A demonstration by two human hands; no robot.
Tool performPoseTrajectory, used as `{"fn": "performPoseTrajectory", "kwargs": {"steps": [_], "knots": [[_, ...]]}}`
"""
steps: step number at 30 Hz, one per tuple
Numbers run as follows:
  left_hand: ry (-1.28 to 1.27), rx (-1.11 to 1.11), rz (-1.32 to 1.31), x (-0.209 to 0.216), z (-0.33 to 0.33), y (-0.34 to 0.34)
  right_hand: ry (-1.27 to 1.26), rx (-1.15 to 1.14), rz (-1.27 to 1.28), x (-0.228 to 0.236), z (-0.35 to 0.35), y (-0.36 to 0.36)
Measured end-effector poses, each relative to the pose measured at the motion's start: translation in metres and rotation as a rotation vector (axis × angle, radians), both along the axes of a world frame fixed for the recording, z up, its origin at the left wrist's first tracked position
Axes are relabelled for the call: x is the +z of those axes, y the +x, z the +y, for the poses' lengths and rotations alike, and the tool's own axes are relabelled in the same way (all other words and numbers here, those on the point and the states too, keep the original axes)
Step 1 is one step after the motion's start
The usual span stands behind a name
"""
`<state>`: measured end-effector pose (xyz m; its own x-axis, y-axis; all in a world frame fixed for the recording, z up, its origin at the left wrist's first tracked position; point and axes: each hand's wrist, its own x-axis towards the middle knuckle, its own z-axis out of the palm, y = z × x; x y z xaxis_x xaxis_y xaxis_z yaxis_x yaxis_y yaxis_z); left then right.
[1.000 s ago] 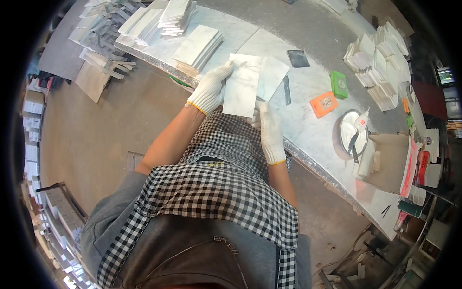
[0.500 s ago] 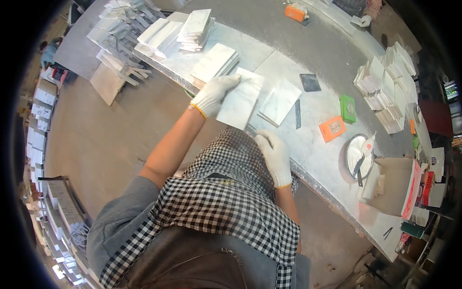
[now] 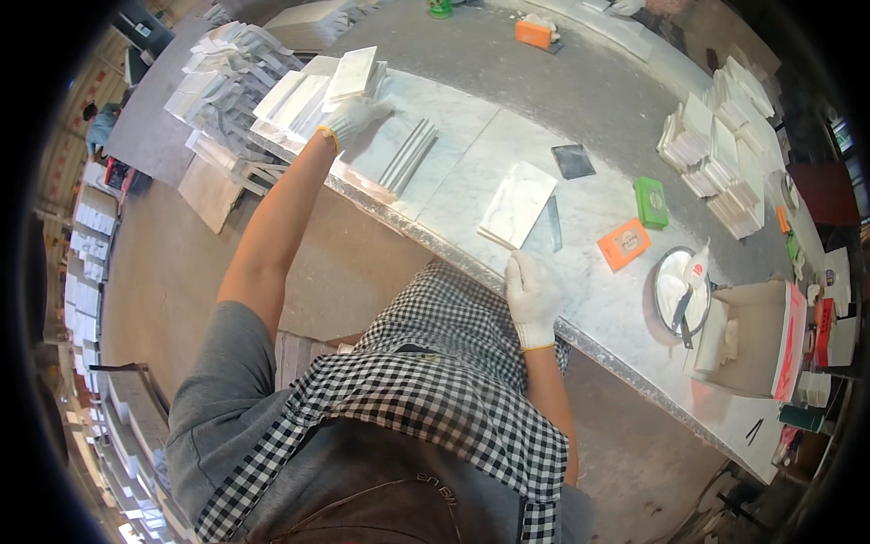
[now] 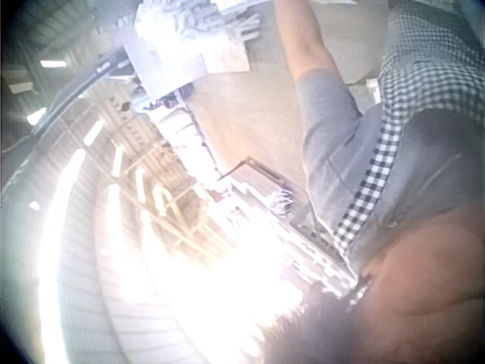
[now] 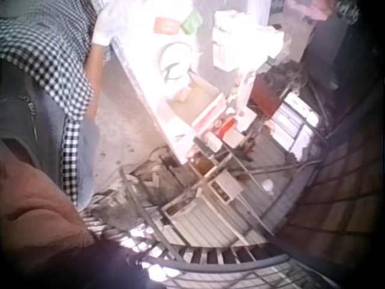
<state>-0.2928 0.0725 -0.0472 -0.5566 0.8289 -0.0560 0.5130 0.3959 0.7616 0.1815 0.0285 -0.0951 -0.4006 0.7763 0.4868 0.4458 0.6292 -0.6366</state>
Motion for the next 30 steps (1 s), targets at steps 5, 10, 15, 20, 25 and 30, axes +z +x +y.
{"fn": "performPoseTrajectory", "kwargs": {"steps": [5, 10, 15, 20, 25, 30], "knots": [[-0.163, 0.033, 0.281, 0.039, -0.021, 0.055, 0.053, -0.022, -0.024, -0.001, -0.001, 0.002], [-0.233, -0.018, 0.344, 0.017, -0.025, 0.045, 0.001, -0.018, -0.036, -0.002, -0.003, 0.001], [-0.258, -0.028, 0.313, 0.021, -0.022, 0.066, 0.026, -0.034, -0.061, -0.006, 0.000, 0.001], [-0.273, 0.008, 0.355, 0.030, -0.024, 0.081, -0.065, -0.046, -0.057, -0.006, 0.001, 0.002], [0.129, -0.011, 0.662, 0.051, -0.042, 0.157, -0.270, -0.061, 0.072, -0.007, 0.010, 0.003], [0.025, -0.293, -0.126, 0.012, -0.051, 0.230, -0.906, -0.046, 0.470, -0.009, 0.022, 0.004]]}}
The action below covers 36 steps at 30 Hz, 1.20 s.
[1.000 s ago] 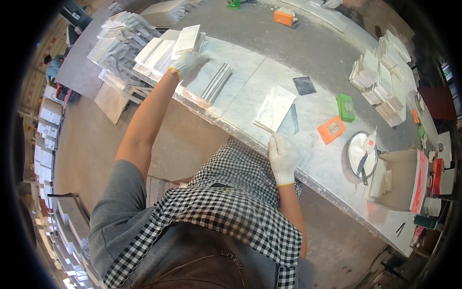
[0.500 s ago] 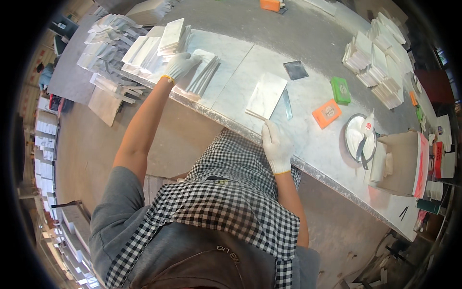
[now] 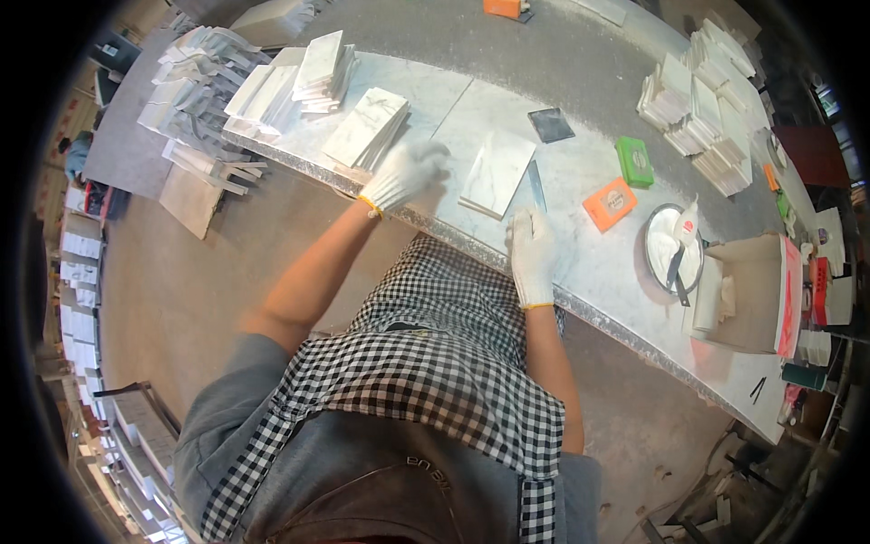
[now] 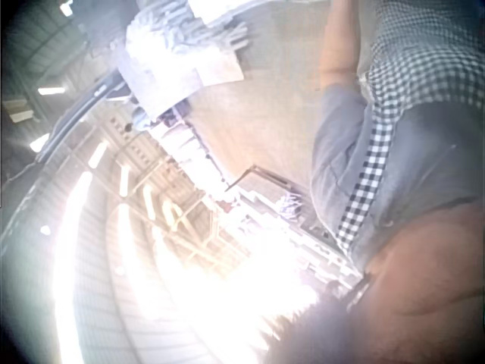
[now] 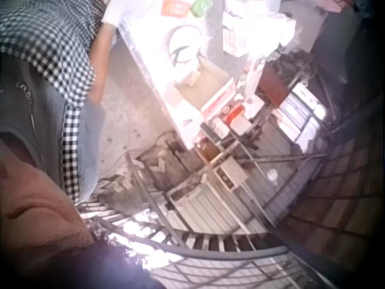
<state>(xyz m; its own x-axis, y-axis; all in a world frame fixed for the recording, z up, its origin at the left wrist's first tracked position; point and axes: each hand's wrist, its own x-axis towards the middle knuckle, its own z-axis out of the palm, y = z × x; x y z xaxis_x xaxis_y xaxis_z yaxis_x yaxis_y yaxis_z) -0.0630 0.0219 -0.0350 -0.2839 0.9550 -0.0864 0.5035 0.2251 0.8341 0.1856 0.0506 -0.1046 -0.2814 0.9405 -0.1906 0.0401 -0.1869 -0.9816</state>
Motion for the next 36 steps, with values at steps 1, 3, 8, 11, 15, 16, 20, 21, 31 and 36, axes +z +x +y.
{"fn": "performPoseTrajectory", "kwargs": {"steps": [1, 3, 8, 11, 15, 16, 20, 21, 31, 36], "knots": [[-0.089, 0.003, -0.147, -0.002, -0.004, 0.009, -0.033, 0.009, -0.010, 0.009, 0.000, -0.001], [-0.269, 0.003, -0.441, -0.005, -0.012, 0.023, -0.098, 0.022, -0.032, 0.028, -0.002, -0.004], [-0.268, 0.058, -0.555, -0.015, -0.020, 0.037, -0.115, 0.056, -0.099, 0.036, 0.002, -0.010], [-0.278, 0.086, -0.619, -0.009, -0.022, 0.040, -0.176, 0.069, -0.052, 0.037, 0.008, -0.013], [-0.260, 0.038, -0.704, -0.004, -0.025, 0.042, -0.266, 0.065, -0.010, 0.056, 0.005, -0.011], [-0.245, 0.019, -0.763, -0.008, -0.024, 0.040, -0.273, 0.069, 0.056, 0.048, 0.008, -0.010], [-0.222, 0.026, -0.933, -0.021, -0.021, 0.038, -0.318, 0.093, 0.170, 0.037, 0.019, -0.006], [-0.217, 0.049, -0.948, -0.021, -0.021, 0.037, -0.329, 0.107, 0.171, 0.041, 0.020, -0.010], [-0.238, 0.144, -0.810, -0.009, -0.028, 0.048, -0.150, 0.081, 0.228, 0.046, 0.007, -0.016], [-0.051, 0.173, -0.854, -0.006, -0.030, 0.056, -0.004, 0.207, 0.047, 0.070, -0.018, -0.017]]}}
